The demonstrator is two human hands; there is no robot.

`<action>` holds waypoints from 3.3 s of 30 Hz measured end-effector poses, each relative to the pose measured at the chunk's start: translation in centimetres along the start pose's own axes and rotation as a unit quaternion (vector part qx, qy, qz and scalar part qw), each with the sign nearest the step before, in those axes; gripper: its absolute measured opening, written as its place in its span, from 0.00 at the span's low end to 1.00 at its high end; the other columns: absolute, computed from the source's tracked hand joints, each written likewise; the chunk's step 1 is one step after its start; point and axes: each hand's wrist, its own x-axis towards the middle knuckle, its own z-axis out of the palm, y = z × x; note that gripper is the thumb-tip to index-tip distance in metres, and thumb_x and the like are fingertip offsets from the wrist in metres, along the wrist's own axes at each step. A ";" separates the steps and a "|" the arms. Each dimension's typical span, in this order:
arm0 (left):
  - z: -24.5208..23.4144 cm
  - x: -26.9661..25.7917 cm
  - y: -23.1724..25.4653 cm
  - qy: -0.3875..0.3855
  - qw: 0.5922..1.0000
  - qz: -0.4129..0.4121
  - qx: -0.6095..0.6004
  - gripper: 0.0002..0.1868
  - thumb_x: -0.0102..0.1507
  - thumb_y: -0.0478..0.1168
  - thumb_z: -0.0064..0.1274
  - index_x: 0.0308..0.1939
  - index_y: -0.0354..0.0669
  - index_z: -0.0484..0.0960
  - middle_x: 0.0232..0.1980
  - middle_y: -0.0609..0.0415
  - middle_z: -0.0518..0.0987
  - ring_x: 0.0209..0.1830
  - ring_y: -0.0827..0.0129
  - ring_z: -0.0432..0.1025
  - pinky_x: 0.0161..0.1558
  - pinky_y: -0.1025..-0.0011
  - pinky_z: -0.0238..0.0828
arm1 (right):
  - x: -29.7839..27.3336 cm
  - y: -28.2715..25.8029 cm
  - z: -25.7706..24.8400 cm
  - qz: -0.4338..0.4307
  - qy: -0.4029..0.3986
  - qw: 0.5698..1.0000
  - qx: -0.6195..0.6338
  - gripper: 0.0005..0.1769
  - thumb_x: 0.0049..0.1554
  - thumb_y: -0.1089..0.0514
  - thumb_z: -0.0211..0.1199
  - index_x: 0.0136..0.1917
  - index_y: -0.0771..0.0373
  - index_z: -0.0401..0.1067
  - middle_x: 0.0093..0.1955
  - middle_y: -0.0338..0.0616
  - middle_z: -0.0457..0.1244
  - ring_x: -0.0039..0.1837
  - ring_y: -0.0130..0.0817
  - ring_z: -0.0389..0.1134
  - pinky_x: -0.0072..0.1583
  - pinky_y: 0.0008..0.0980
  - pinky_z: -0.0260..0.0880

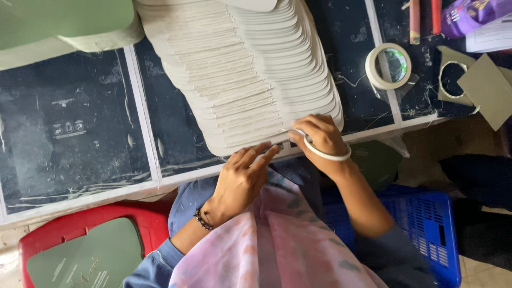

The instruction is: The person applies adhesive tape to the edges of a stack of white paper cutouts. They repeatedly pull tape from a roll and press it onto the side of the stack, working through the pile one by one.

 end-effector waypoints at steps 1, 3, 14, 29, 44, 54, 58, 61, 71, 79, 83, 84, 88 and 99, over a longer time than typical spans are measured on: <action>0.1 0.6 0.2 0.001 1.000 -0.001 0.001 0.23 0.68 0.38 0.44 0.68 0.54 0.79 0.63 0.51 0.80 0.59 0.58 0.78 0.61 0.63 0.71 | -0.4 -0.2 0.1 -0.001 0.000 1.000 0.000 0.06 0.58 0.61 0.70 0.46 0.66 0.76 0.45 0.49 0.69 0.49 0.50 0.72 0.56 0.46 0.69; 0.3 1.5 0.5 0.036 0.999 -0.007 0.039 0.25 0.65 0.35 0.53 0.68 0.42 0.78 0.65 0.39 0.77 0.57 0.47 0.77 0.58 0.57 0.72 | -1.2 -0.5 0.6 0.064 0.017 0.998 -0.025 0.06 0.65 0.64 0.62 0.53 0.63 0.79 0.49 0.47 0.72 0.53 0.49 0.74 0.59 0.43 0.70; 3.1 2.5 0.8 0.023 0.964 0.030 0.262 0.34 0.56 0.41 0.64 0.67 0.39 0.78 0.58 0.46 0.73 0.52 0.57 0.70 0.57 0.58 0.66 | -4.8 1.9 4.4 0.082 0.140 0.982 -0.095 0.09 0.67 0.60 0.60 0.43 0.62 0.71 0.36 0.43 0.61 0.42 0.50 0.66 0.52 0.45 0.68; -3.1 -0.9 -3.7 0.108 0.971 -0.211 -0.038 0.29 0.60 0.25 0.51 0.65 0.44 0.80 0.47 0.54 0.85 0.50 0.50 0.75 0.54 0.59 0.68 | 0.8 -3.6 4.0 0.133 -0.051 0.950 0.279 0.15 0.62 0.62 0.63 0.33 0.64 0.77 0.47 0.49 0.67 0.51 0.47 0.70 0.58 0.42 0.69; -5.1 -0.8 -3.8 0.008 0.948 -0.318 0.006 0.45 0.56 0.48 0.66 0.78 0.59 0.67 0.48 0.65 0.78 0.50 0.60 0.66 0.52 0.60 0.52 | 2.3 -5.3 7.3 0.126 -0.093 0.984 0.083 0.20 0.64 0.51 0.64 0.30 0.56 0.71 0.44 0.38 0.59 0.52 0.45 0.63 0.57 0.46 0.60; -4.3 -0.8 -4.0 0.033 0.947 -0.318 0.038 0.43 0.51 0.48 0.70 0.71 0.59 0.75 0.45 0.64 0.77 0.47 0.60 0.67 0.50 0.59 0.51 | -0.9 1.4 2.3 0.180 -0.016 0.983 0.040 0.17 0.57 0.57 0.73 0.33 0.58 0.68 0.32 0.42 0.59 0.41 0.48 0.64 0.49 0.39 0.65; -2.6 -2.1 -4.2 0.061 0.954 -0.288 0.055 0.35 0.55 0.52 0.67 0.68 0.65 0.78 0.44 0.70 0.75 0.48 0.65 0.64 0.54 0.62 0.49 | -1.1 1.6 2.8 0.174 0.004 0.983 0.050 0.19 0.54 0.53 0.76 0.33 0.58 0.67 0.31 0.40 0.59 0.40 0.46 0.64 0.48 0.38 0.65; -0.9 -1.9 -3.9 0.132 0.979 -0.100 0.117 0.23 0.63 0.37 0.62 0.62 0.57 0.85 0.33 0.64 0.81 0.40 0.65 0.72 0.55 0.63 0.55 | -1.2 1.7 3.4 0.148 0.037 0.988 0.034 0.24 0.52 0.47 0.78 0.32 0.55 0.65 0.29 0.39 0.56 0.38 0.44 0.61 0.47 0.36 0.63; -0.6 1.7 1.6 0.047 0.996 0.077 0.002 0.20 0.69 0.35 0.49 0.65 0.44 0.80 0.56 0.50 0.85 0.59 0.59 0.79 0.63 0.62 0.69 | -1.1 0.1 1.5 0.103 0.010 0.995 -0.009 0.22 0.44 0.57 0.79 0.40 0.57 0.64 0.41 0.41 0.60 0.49 0.48 0.66 0.55 0.45 0.65; 1.4 -2.1 -0.9 -0.011 0.994 0.024 0.103 0.31 0.61 0.35 0.54 0.71 0.54 0.76 0.66 0.44 0.76 0.62 0.51 0.74 0.63 0.54 0.63 | -3.2 2.4 3.7 -0.061 0.122 0.988 -0.078 0.09 0.54 0.75 0.66 0.44 0.63 0.76 0.40 0.43 0.65 0.42 0.43 0.68 0.51 0.39 0.72; 0.8 -1.6 -0.6 -0.008 0.993 0.038 0.109 0.31 0.62 0.35 0.53 0.70 0.54 0.76 0.69 0.41 0.75 0.66 0.51 0.72 0.65 0.54 0.63 | -2.8 3.1 4.4 -0.112 0.150 0.980 -0.067 0.06 0.57 0.73 0.67 0.41 0.65 0.76 0.36 0.44 0.63 0.38 0.42 0.66 0.48 0.38 0.71; 0.6 -1.3 -0.5 -0.005 0.994 0.046 0.102 0.29 0.61 0.34 0.53 0.69 0.53 0.78 0.70 0.39 0.74 0.69 0.50 0.71 0.67 0.54 0.63 | -2.5 3.4 4.5 -0.126 0.143 0.979 -0.077 0.05 0.58 0.73 0.65 0.42 0.67 0.76 0.35 0.46 0.61 0.37 0.44 0.64 0.47 0.38 0.71; 0.0 -0.5 0.2 0.003 0.992 0.048 0.114 0.25 0.63 0.34 0.51 0.66 0.49 0.78 0.71 0.39 0.73 0.70 0.50 0.70 0.67 0.55 0.64 | -0.5 1.6 2.7 -0.111 0.119 0.983 -0.080 0.08 0.58 0.74 0.64 0.41 0.65 0.74 0.35 0.45 0.61 0.38 0.43 0.66 0.47 0.39 0.70; 3.8 1.7 0.6 0.004 0.982 -0.005 0.191 0.43 0.51 0.47 0.70 0.69 0.38 0.76 0.64 0.41 0.74 0.56 0.53 0.72 0.70 0.54 0.65 | -1.0 -1.8 1.5 0.123 0.084 0.989 -0.013 0.15 0.66 0.66 0.59 0.65 0.73 0.69 0.47 0.58 0.69 0.51 0.58 0.72 0.54 0.54 0.71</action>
